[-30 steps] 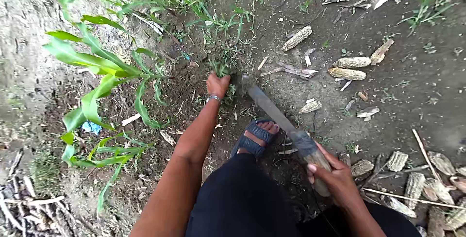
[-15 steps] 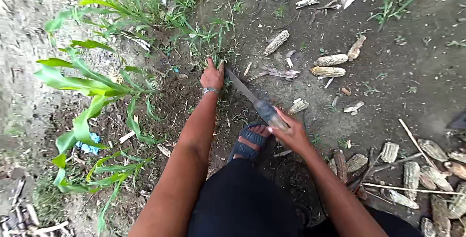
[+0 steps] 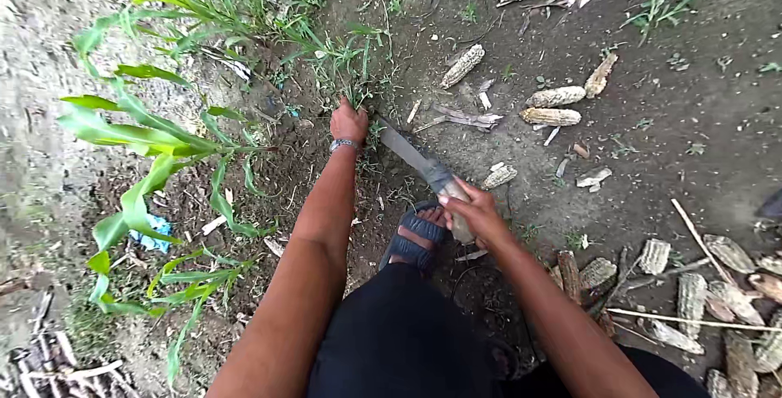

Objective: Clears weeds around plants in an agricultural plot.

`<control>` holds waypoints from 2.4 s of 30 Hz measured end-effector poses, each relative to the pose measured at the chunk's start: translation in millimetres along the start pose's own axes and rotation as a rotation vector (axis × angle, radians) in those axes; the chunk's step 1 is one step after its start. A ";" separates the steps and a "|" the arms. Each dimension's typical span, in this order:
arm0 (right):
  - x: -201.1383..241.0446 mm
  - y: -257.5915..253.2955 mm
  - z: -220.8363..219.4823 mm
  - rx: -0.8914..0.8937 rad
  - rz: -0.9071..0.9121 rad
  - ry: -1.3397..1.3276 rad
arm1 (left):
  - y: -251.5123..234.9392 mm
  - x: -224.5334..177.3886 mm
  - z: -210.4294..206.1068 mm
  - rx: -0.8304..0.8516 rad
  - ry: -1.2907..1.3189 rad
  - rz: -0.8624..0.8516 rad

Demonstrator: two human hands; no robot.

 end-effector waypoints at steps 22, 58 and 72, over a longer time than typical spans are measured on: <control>39.5 -2.1 30.1 -0.046 0.357 0.708 | 29.5 -100.4 12.1 -0.014 -0.184 -0.310; 64.7 -52.1 33.0 -0.217 0.121 -0.026 | -42.8 -162.1 32.5 0.018 -0.204 -0.186; 14.2 70.3 92.0 -0.339 0.164 -0.269 | -57.9 -122.1 24.9 0.009 0.179 -0.186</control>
Point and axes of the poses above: each hand's wrist, its own y-axis away from the middle knuckle, its own z-axis out of the back of the hand, x = y × z, the point moved 10 cm from there along -y, towards the middle knuckle, and after that the axes turned 10 degrees about z, right-handed, at the moved point
